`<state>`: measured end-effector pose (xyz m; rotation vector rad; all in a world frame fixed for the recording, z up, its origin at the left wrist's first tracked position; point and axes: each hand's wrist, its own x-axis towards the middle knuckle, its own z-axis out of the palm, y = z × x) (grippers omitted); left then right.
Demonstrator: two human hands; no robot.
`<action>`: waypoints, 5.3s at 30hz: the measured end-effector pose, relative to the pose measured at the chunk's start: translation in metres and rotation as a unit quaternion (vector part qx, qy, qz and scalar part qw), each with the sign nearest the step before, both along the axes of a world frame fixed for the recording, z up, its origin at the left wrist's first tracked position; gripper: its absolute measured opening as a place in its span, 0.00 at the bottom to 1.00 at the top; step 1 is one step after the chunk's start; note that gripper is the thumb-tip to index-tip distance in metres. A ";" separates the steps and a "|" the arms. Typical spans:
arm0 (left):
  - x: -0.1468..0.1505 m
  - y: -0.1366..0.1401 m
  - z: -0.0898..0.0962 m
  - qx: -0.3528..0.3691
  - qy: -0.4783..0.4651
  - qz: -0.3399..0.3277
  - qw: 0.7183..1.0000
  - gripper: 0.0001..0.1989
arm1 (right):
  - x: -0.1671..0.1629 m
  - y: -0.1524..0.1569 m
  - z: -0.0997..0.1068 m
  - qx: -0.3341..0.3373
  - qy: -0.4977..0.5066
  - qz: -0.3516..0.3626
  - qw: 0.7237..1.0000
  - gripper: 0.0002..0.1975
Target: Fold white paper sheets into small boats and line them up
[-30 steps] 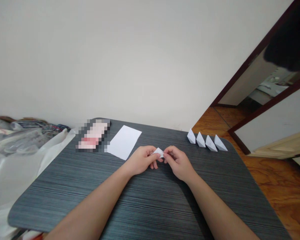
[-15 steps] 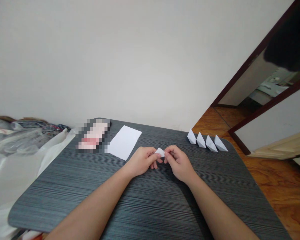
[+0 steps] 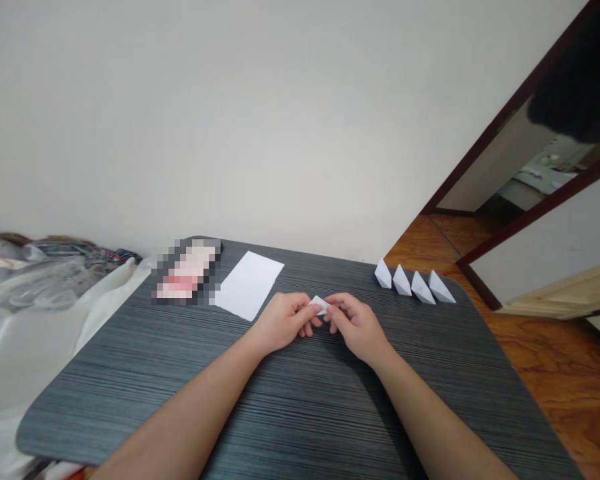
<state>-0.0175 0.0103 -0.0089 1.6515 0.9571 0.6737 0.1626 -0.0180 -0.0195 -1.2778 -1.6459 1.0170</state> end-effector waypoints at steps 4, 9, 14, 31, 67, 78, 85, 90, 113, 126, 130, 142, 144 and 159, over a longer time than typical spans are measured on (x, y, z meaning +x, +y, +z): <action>0.000 0.000 0.000 0.000 0.005 0.004 1.000 0.19 | 0.001 -0.001 0.007 -0.015 -0.070 0.024 0.997 0.14; 0.000 0.000 0.000 0.004 0.011 0.008 1.000 0.20 | 0.000 -0.003 0.010 -0.024 -0.053 0.030 0.998 0.15; 0.001 -0.001 0.003 0.002 0.014 0.010 1.000 0.20 | -0.001 -0.003 0.008 -0.036 -0.036 0.029 0.998 0.15; 0.000 -0.001 0.005 -0.003 0.010 -0.035 0.999 0.11 | -0.003 -0.003 0.009 -0.062 -0.027 0.036 0.997 0.13; 0.002 0.002 -0.005 -0.092 -0.089 -0.005 0.992 0.15 | 0.000 -0.002 0.009 -0.054 -0.012 0.014 0.998 0.14; 0.001 0.000 0.001 -0.078 -0.020 -0.042 0.996 0.13 | -0.001 -0.003 0.005 -0.033 -0.077 0.030 0.996 0.14; 0.000 0.001 -0.001 -0.096 -0.042 -0.028 0.994 0.14 | 0.002 -0.002 0.007 -0.031 -0.078 0.019 0.996 0.13; 0.001 0.003 -0.001 -0.100 -0.071 -0.028 0.992 0.15 | 0.004 -0.001 0.012 -0.029 -0.078 0.018 0.996 0.14; 0.001 0.004 -0.005 -0.126 -0.138 -0.009 0.982 0.17 | 0.010 -0.001 0.008 -0.057 -0.044 0.018 0.997 0.13; 0.001 0.001 -0.001 -0.029 -0.071 0.006 0.997 0.13 | 0.010 0.000 0.000 -0.049 -0.004 0.005 0.999 0.15; 0.002 0.001 -0.002 0.000 -0.082 0.029 0.996 0.13 | 0.006 0.000 -0.003 -0.069 0.097 0.045 0.992 0.10; 0.002 -0.003 0.011 0.039 -0.033 -0.019 0.999 0.13 | -0.002 0.001 -0.003 -0.071 0.126 0.045 0.989 0.08; 0.002 -0.003 0.010 0.041 -0.018 -0.024 0.999 0.13 | -0.002 0.001 -0.002 -0.072 0.123 0.046 0.989 0.08; 0.003 0.002 0.001 -0.102 -0.176 0.000 0.979 0.19 | 0.003 -0.003 0.004 0.082 -0.045 0.028 0.995 0.15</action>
